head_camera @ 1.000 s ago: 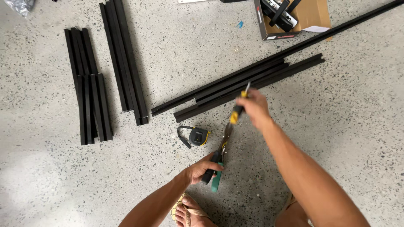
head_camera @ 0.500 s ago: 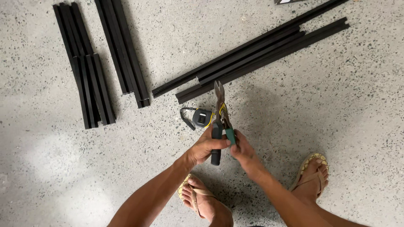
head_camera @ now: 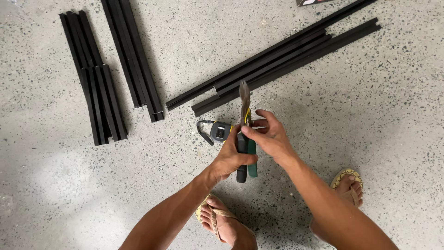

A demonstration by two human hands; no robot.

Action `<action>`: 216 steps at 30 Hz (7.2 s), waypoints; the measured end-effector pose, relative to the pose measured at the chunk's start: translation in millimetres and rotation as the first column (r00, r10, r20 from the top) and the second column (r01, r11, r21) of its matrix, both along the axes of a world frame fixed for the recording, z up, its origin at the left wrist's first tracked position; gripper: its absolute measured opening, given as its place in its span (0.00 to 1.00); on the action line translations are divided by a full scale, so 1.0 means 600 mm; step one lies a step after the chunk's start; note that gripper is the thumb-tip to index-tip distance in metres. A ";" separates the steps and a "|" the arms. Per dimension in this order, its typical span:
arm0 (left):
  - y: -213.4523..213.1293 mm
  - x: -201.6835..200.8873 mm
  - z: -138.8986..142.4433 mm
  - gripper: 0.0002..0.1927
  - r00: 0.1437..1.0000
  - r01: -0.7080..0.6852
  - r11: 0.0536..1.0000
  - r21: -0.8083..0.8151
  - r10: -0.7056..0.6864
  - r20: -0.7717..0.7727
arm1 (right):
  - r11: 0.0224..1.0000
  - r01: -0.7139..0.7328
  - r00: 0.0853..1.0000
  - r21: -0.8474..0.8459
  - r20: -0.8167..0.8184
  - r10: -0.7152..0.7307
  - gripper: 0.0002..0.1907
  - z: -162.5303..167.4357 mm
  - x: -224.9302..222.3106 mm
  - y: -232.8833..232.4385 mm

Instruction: The person uses pliers to cut a black metal profile into smaller pieces. They then inspect the cut ends and organize the pieces into neat stacks on the floor.

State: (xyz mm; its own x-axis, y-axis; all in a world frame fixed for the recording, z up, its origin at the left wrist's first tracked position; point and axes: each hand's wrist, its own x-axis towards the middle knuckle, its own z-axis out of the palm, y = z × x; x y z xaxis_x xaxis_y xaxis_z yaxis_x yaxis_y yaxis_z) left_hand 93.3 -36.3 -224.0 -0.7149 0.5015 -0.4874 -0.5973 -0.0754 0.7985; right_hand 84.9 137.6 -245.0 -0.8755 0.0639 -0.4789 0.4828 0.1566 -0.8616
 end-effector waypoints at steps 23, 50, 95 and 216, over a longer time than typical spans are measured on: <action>-0.021 0.029 0.010 0.44 0.983 0.176 0.979 0.105 -0.181 0.041 | 0.891 -0.216 0.767 0.398 -0.495 0.408 0.32 0.032 0.020 0.054; 0.009 0.043 -0.020 0.39 0.985 -0.036 0.959 0.282 -0.013 0.170 | 0.940 -0.046 0.983 -0.339 -0.184 -0.019 0.28 -0.037 0.083 0.054; 0.021 -0.064 0.023 0.49 0.881 -0.271 0.910 -0.313 0.104 -0.462 | 0.899 -0.093 0.932 0.428 -0.280 0.230 0.52 0.003 0.124 -0.036; -0.407 -0.360 -0.108 0.64 0.950 -0.285 -0.049 -0.957 0.115 -0.289 | 0.502 -0.415 0.829 0.759 0.088 0.552 0.55 -0.176 0.049 0.020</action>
